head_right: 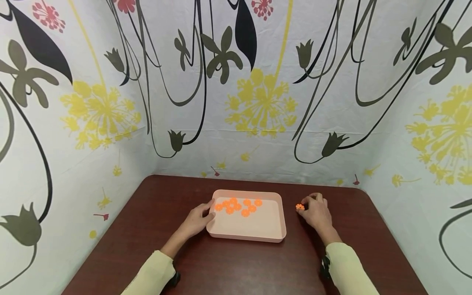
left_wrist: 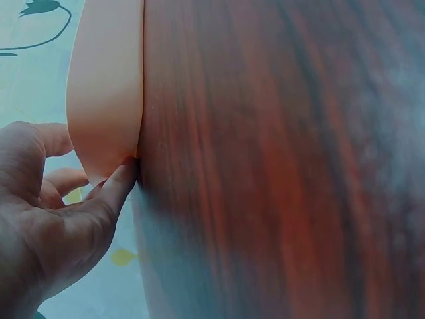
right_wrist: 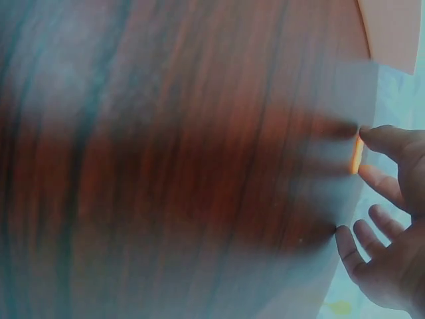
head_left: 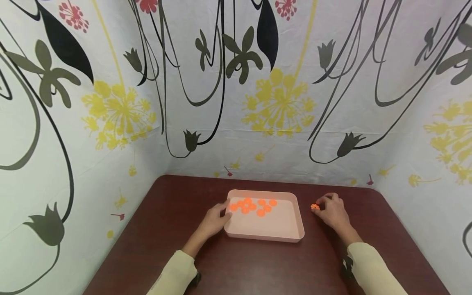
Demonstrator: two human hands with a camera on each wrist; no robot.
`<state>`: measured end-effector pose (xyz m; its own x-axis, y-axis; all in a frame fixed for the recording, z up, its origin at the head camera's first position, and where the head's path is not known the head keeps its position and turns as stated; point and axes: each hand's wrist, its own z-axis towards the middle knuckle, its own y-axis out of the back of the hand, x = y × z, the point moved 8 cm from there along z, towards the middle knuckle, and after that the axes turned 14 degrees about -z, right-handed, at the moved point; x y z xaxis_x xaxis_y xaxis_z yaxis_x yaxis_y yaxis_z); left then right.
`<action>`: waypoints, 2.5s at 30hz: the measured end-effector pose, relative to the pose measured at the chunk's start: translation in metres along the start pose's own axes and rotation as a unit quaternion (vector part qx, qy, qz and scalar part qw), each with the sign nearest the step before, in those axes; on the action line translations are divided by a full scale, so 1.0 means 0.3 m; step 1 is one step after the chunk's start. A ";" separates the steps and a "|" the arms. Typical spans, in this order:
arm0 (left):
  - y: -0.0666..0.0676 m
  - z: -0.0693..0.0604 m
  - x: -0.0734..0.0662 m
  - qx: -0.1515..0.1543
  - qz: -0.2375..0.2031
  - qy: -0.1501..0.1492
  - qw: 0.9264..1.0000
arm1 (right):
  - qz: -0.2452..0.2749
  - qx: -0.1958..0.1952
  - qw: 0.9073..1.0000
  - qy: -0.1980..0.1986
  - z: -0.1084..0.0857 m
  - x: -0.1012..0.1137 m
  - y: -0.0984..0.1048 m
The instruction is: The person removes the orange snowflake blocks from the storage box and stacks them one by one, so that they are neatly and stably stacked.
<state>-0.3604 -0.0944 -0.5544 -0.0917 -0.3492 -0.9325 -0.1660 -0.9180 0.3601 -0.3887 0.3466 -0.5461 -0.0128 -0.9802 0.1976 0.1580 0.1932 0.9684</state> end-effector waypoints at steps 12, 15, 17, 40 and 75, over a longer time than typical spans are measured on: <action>-0.006 0.003 0.002 0.008 0.005 0.001 1.000 | 0.114 -0.070 0.989 0.063 0.007 0.189 0.096; -0.006 0.004 0.005 0.007 0.004 0.002 1.000 | 0.149 -0.077 0.982 0.083 0.003 0.261 0.106; -0.006 0.003 0.007 0.007 0.002 0.003 1.000 | 0.173 -0.076 0.978 0.092 -0.004 0.304 0.104; -0.002 -0.003 0.004 0.007 0.001 0.003 1.000 | 0.237 0.031 0.971 -0.009 -0.029 0.477 -0.088; -0.003 -0.005 0.010 0.014 0.006 0.025 1.000 | 0.173 -0.039 0.983 -0.049 0.006 0.488 -0.109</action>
<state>-0.3592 -0.0950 -0.5576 -0.0457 -0.3697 -0.9280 -0.1926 -0.9083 0.3714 -0.3974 0.1969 -0.5487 -0.0388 -0.8463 0.5313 0.2451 0.5073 0.8262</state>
